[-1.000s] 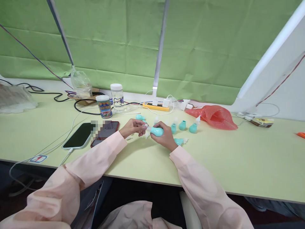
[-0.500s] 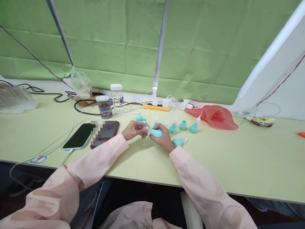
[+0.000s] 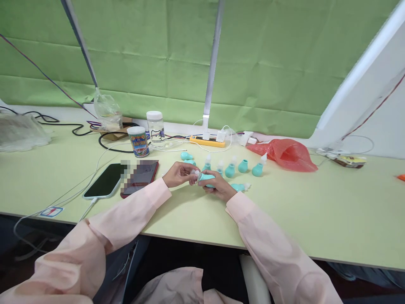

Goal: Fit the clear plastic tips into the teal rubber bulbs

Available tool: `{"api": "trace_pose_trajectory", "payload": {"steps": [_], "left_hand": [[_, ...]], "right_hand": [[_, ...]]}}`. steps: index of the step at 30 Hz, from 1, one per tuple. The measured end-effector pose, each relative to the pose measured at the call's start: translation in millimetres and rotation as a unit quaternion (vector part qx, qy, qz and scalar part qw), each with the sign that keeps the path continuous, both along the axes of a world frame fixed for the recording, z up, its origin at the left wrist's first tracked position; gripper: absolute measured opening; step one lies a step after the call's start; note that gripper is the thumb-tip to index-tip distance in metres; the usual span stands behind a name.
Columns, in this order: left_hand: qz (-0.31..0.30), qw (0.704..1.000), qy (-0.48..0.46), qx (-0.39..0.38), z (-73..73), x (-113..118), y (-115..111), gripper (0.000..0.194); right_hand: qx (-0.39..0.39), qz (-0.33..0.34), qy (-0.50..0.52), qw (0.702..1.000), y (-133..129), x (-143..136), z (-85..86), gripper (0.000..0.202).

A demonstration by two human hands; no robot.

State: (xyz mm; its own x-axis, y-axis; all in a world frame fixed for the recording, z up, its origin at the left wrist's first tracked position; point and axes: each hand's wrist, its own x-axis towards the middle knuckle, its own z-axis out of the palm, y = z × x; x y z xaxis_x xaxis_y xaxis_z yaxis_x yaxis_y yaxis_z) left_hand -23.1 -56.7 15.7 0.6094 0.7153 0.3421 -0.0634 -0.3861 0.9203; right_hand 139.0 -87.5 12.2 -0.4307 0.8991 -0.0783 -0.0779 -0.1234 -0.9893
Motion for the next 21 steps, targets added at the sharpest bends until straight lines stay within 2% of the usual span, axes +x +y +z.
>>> {"api": "trace_pose_trajectory", "payload": {"steps": [5, 11, 13, 15, 16, 18, 19, 21], "left_hand": [[0.004, 0.999, 0.015, 0.029, -2.1, 0.6, 1.0, 0.035], [0.02, 1.0, -0.005, 0.018, 4.4, -0.4, 1.4, 0.041], [0.057, 0.998, -0.021, 0.017, 9.6, -3.9, 3.4, 0.044], [0.135, 0.989, -0.009, 0.054, 13.4, -8.8, 7.5, 0.041], [0.184, 0.978, 0.02, 0.094, 14.2, -11.3, 10.0, 0.037], [0.262, 0.935, 0.127, 0.204, 12.7, -15.2, 14.9, 0.03], [0.276, 0.905, 0.19, 0.261, 10.6, -16.1, 16.7, 0.029], [0.25, 0.846, 0.306, 0.358, 4.4, -15.5, 18.5, 0.032]], "right_hand": [[-0.05, -0.003, 0.015, 0.999, -0.4, 0.4, -0.2, 0.031], [-0.01, -0.015, 0.03, 0.999, -0.8, -1.9, 3.4, 0.03], [0.027, -0.026, 0.035, 0.999, -2.5, -3.3, 6.8, 0.029], [0.063, -0.033, 0.037, 0.997, -3.8, -4.1, 9.7, 0.026], [0.077, -0.035, 0.035, 0.996, -4.1, -4.3, 10.6, 0.024], [0.097, -0.032, 0.032, 0.994, -3.6, -3.9, 11.3, 0.022], [0.104, -0.029, 0.032, 0.994, -3.1, -3.6, 11.1, 0.022], [0.113, -0.021, 0.035, 0.993, -2.1, -2.7, 10.3, 0.022]]}}
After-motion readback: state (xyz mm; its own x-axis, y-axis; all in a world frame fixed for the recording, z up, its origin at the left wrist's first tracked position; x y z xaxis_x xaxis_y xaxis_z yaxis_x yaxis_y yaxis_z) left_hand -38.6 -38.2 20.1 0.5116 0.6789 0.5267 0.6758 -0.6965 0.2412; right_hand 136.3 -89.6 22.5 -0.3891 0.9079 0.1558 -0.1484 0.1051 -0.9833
